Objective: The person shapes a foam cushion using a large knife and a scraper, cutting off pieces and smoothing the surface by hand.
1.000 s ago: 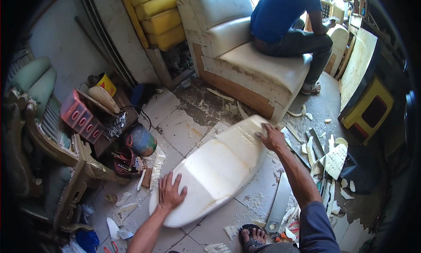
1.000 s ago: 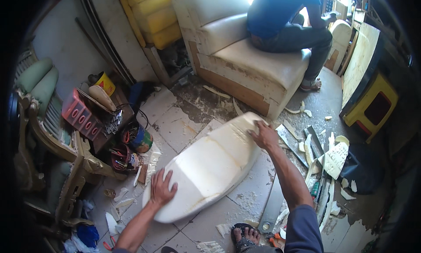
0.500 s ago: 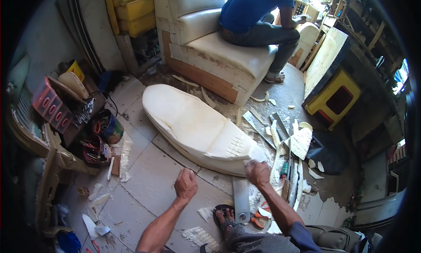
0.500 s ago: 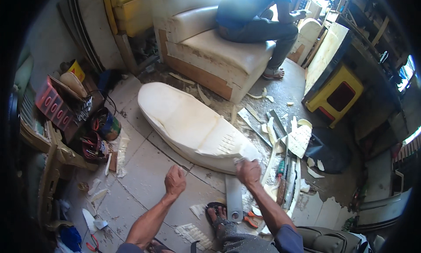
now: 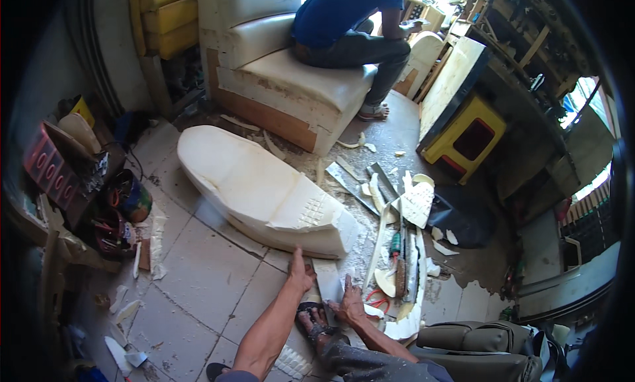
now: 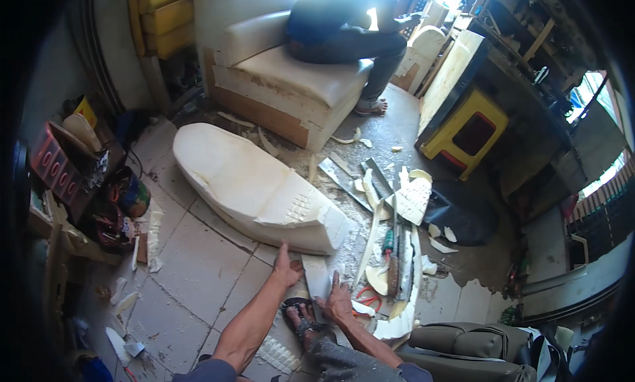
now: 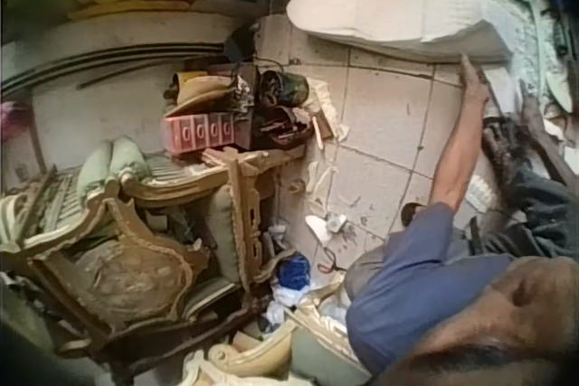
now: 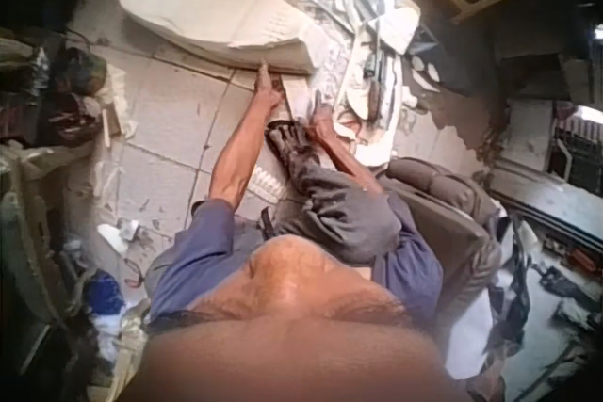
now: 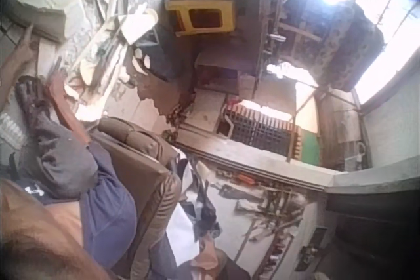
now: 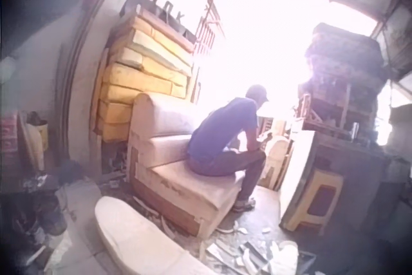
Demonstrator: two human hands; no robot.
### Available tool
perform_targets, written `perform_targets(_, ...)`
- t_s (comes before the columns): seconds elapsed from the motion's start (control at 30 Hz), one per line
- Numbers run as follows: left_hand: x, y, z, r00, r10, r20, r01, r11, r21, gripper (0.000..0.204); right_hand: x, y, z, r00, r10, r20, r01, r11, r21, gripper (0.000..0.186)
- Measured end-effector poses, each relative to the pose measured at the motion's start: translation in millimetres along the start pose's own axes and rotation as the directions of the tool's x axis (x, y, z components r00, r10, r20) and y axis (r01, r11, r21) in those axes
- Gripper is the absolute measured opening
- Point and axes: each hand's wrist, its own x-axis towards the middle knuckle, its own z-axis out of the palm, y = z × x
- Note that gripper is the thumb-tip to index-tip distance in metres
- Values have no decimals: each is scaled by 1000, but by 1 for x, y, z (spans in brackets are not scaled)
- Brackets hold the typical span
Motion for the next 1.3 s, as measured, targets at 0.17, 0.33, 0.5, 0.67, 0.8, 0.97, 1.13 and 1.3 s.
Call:
perform_targets(0.17, 16, 2, 15, 977, 107, 183, -55, 961, -271, 95, 13, 35, -18, 974, 198, 112, -216, 957, 191, 108)
perform_targets(0.33, -4, 25, 13, 904, 376, 205, -335, 919, -209, 100, 4, 66, -13, 974, 204, 100, -221, 952, 212, 64)
perform_targets(0.5, -56, 87, -3, 914, 388, 116, -383, 922, -64, 101, -13, 65, -25, 976, 138, 168, -183, 939, 293, 69)
perform_targets(0.67, -81, 131, 1, 812, 483, 328, -422, 874, -241, 81, -16, 54, -12, 990, 117, 80, -133, 960, 246, 69)
perform_targets(0.8, -117, 177, 1, 741, 608, 284, -569, 794, -214, 67, 6, 72, -28, 991, 99, 94, -136, 632, 763, 43)
perform_targets(0.97, -138, 195, -59, 737, 625, 259, -633, 772, -62, 68, 15, 119, -85, 870, 7, -493, -103, 980, -169, 44)
perform_targets(1.13, -88, 175, -197, 849, 528, 33, -521, 823, 227, 59, 22, 189, -71, 765, 394, -510, -495, 865, -75, 56)
perform_targets(1.3, -93, 171, -207, 251, 954, -164, -516, 275, 812, 49, 22, 206, -82, 854, 416, -312, -448, 893, -36, 53)
